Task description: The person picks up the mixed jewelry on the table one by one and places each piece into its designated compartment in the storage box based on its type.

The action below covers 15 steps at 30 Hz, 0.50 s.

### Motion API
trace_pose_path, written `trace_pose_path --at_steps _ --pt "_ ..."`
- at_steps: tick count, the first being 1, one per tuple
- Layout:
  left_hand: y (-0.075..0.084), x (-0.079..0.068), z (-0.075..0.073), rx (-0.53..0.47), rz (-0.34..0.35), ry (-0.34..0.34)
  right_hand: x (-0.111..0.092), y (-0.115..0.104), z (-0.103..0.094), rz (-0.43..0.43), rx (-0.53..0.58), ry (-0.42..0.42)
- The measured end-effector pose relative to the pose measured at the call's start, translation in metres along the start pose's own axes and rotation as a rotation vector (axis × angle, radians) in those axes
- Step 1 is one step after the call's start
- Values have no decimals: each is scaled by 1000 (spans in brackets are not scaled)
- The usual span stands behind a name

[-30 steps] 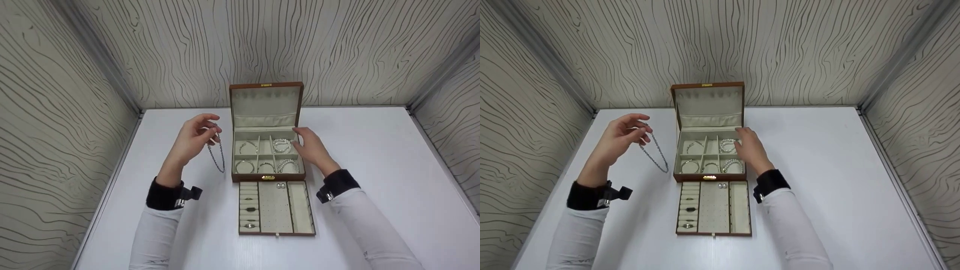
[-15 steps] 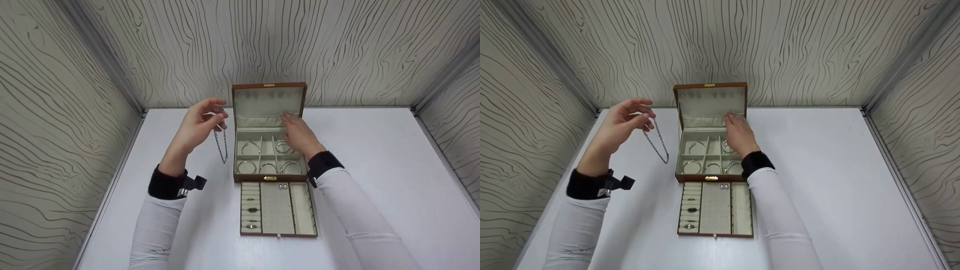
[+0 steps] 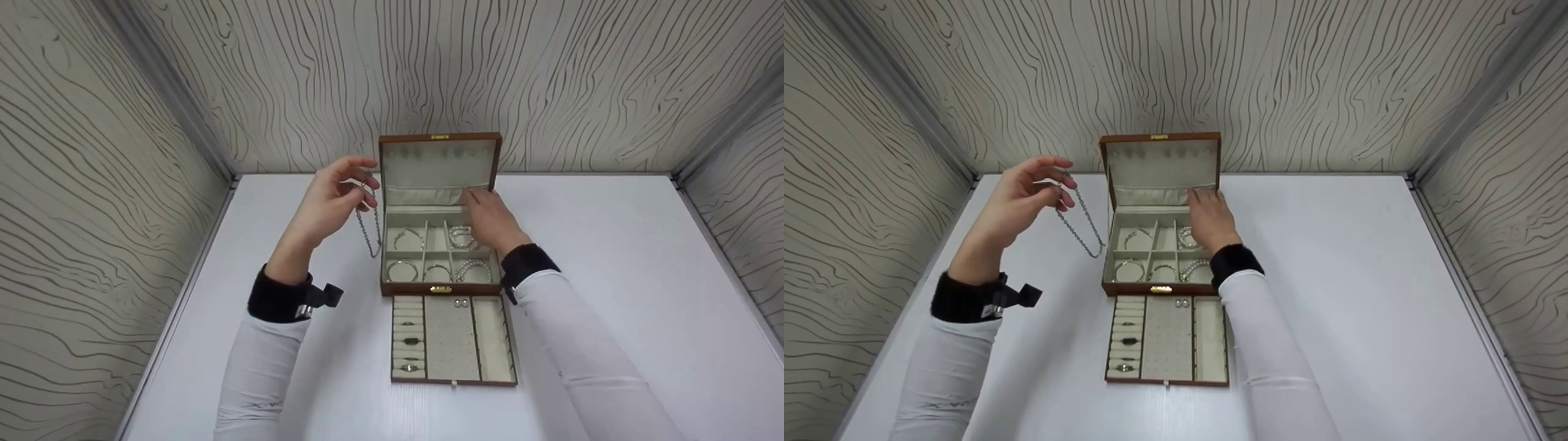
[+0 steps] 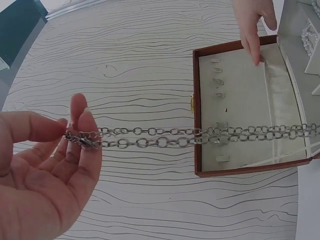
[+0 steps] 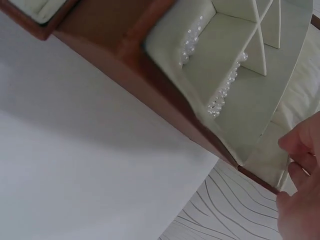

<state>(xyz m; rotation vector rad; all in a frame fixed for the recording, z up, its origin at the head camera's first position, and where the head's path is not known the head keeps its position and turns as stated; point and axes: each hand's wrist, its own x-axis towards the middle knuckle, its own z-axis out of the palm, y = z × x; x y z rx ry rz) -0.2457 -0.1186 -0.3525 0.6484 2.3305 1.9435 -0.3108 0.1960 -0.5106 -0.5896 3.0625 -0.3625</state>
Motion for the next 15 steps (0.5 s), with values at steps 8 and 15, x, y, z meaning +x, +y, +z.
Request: trace_pose_path --at_steps 8,15 --pt "-1 -1 5 18 5 -8 -2 9 9 9 -34 56" --pt "-2 -1 6 26 16 -11 1 0 11 21 -79 -11"
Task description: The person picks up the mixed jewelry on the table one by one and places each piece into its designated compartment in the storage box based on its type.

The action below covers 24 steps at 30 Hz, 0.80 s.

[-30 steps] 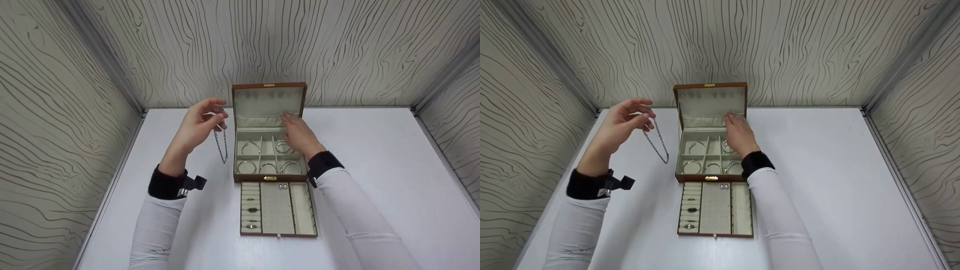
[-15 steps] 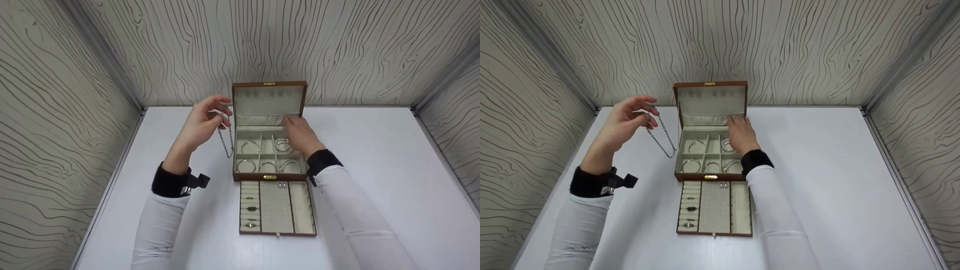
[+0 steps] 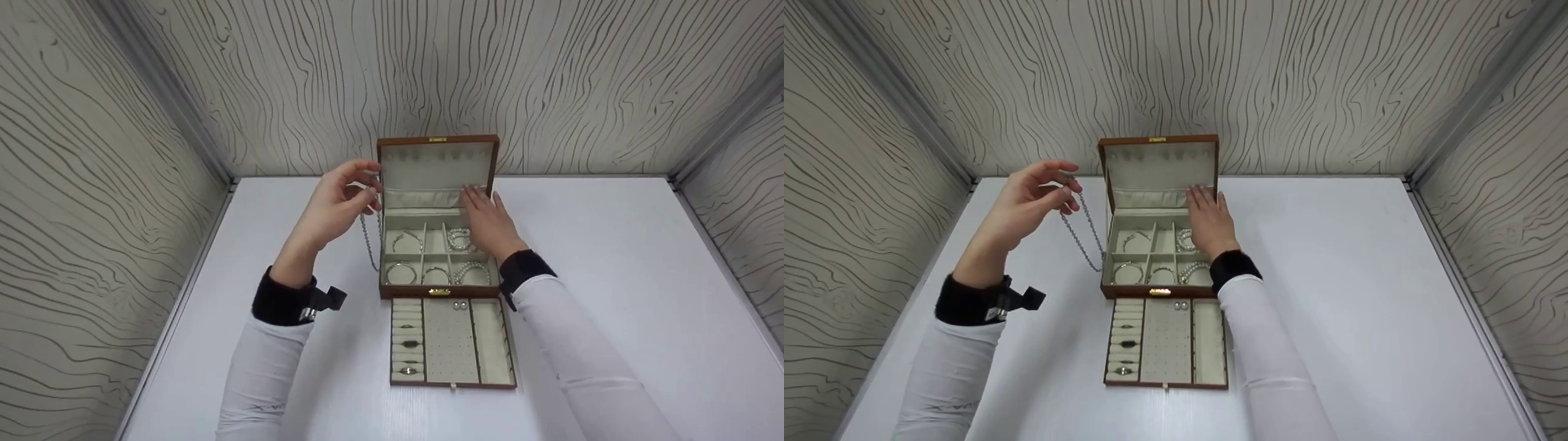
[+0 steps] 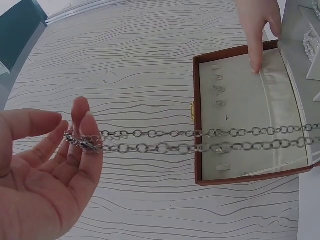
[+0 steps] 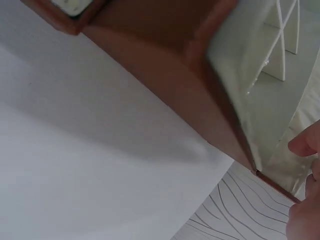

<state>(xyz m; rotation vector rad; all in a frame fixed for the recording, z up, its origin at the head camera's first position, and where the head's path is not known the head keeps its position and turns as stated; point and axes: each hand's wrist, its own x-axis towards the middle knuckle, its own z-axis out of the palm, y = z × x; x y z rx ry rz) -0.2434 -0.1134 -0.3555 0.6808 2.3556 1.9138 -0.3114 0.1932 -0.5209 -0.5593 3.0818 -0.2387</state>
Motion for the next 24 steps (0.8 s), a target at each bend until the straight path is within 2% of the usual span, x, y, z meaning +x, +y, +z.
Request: trace_pose_path --at_steps 8,12,17,24 --pt "0 4 3 49 27 -19 1 -4 1 24 -17 15" --pt "1 8 6 41 23 -39 2 -5 -2 49 -52 15" --pt "2 15 9 32 22 -50 2 -5 -6 54 -29 46" --pt "5 29 17 49 33 -42 0 -2 -3 45 3 27"
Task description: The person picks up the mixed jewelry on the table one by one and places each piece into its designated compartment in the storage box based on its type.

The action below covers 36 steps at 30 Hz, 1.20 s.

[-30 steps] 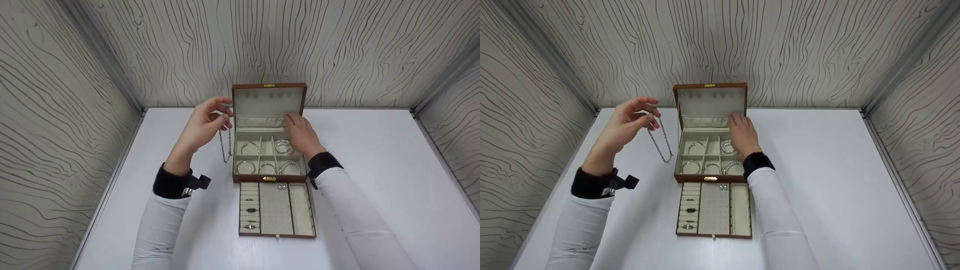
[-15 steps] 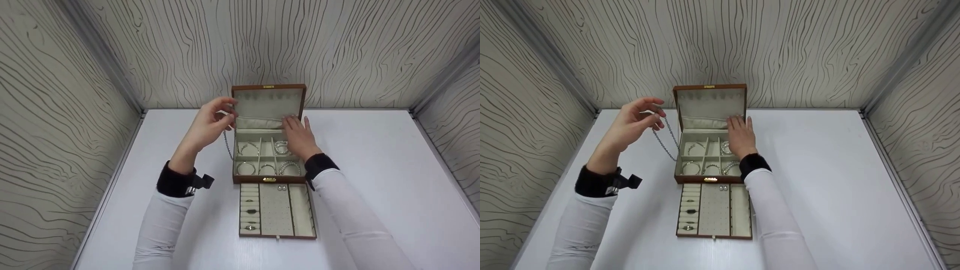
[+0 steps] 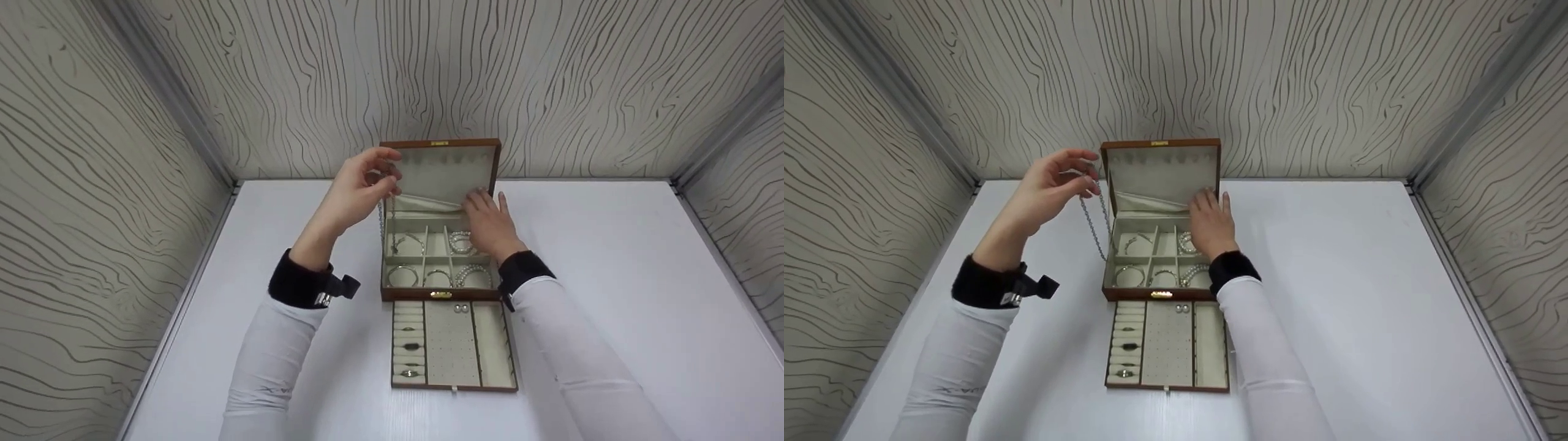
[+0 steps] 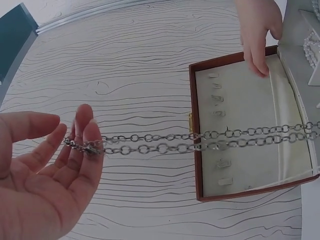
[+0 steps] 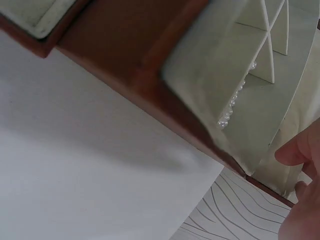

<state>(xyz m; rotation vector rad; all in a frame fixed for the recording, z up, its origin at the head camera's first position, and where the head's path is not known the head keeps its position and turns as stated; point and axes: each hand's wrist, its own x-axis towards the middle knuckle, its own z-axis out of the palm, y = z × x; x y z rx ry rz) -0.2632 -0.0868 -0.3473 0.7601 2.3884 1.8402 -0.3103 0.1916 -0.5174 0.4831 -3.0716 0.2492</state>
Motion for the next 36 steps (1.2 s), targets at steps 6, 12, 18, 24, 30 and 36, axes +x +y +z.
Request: trace_pose_path --at_steps 6,12,18,24,30,36 --pt "2 24 13 1 8 54 0 -2 1 1 10 -22" --pt "-1 48 26 -77 51 111 0 -4 2 8 12 -43" --pt "-4 64 38 -81 60 73 -1 -4 2 11 -21 -48" --pt "-4 71 48 18 56 8 -2 -6 4 7 -29 -32" --pt "-1 79 58 167 89 -27 -3 -7 3 17 -16 -47" --pt "-3 90 65 242 122 -18 -3 -9 4 12 -2 -43"
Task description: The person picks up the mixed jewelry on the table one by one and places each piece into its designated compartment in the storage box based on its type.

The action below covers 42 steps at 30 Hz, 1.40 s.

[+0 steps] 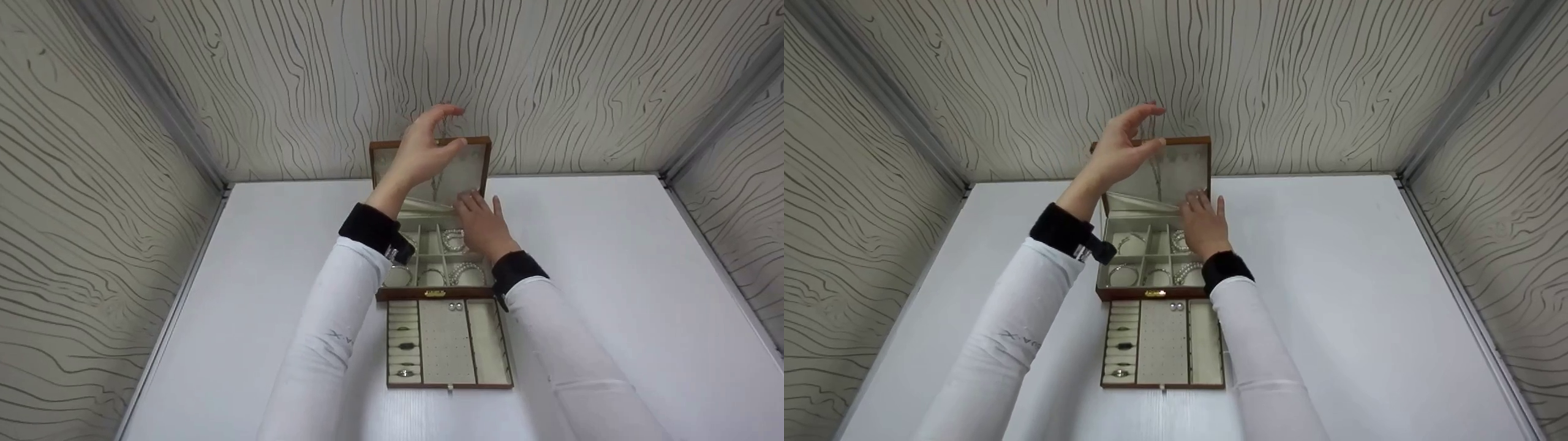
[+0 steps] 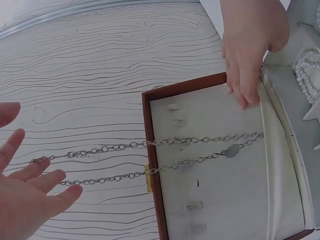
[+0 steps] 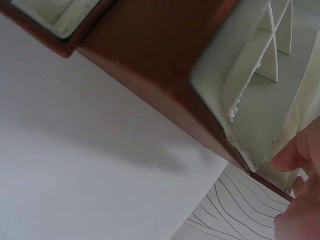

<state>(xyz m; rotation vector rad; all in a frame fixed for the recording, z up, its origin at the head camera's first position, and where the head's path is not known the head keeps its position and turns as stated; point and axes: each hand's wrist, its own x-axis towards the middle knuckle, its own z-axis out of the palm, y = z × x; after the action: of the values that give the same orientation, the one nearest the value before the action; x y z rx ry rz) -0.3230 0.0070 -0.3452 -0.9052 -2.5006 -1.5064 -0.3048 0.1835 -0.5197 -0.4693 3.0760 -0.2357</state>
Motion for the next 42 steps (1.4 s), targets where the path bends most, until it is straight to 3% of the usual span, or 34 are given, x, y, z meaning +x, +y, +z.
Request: trace_pose_path --at_steps 5,12,18,23,27,31,42 --pt "-13 0 8 41 -35 -30 0 -1 0 5 -6 -3" --pt "-46 -17 18 96 -55 -41 1 1 1 22 -3 -25" --pt "-71 -32 27 267 -84 -97 0 3 3 16 12 38" --pt "-87 -38 30 498 -121 -120 -1 3 2 33 22 23" --pt "-92 -37 28 643 -138 -143 -1 2 2 41 19 5" --pt "-94 -34 25 692 -138 -168 -1 1 2 45 22 -7" --pt "-88 -27 21 693 -182 -195 -2 -3 2 48 23 -22"
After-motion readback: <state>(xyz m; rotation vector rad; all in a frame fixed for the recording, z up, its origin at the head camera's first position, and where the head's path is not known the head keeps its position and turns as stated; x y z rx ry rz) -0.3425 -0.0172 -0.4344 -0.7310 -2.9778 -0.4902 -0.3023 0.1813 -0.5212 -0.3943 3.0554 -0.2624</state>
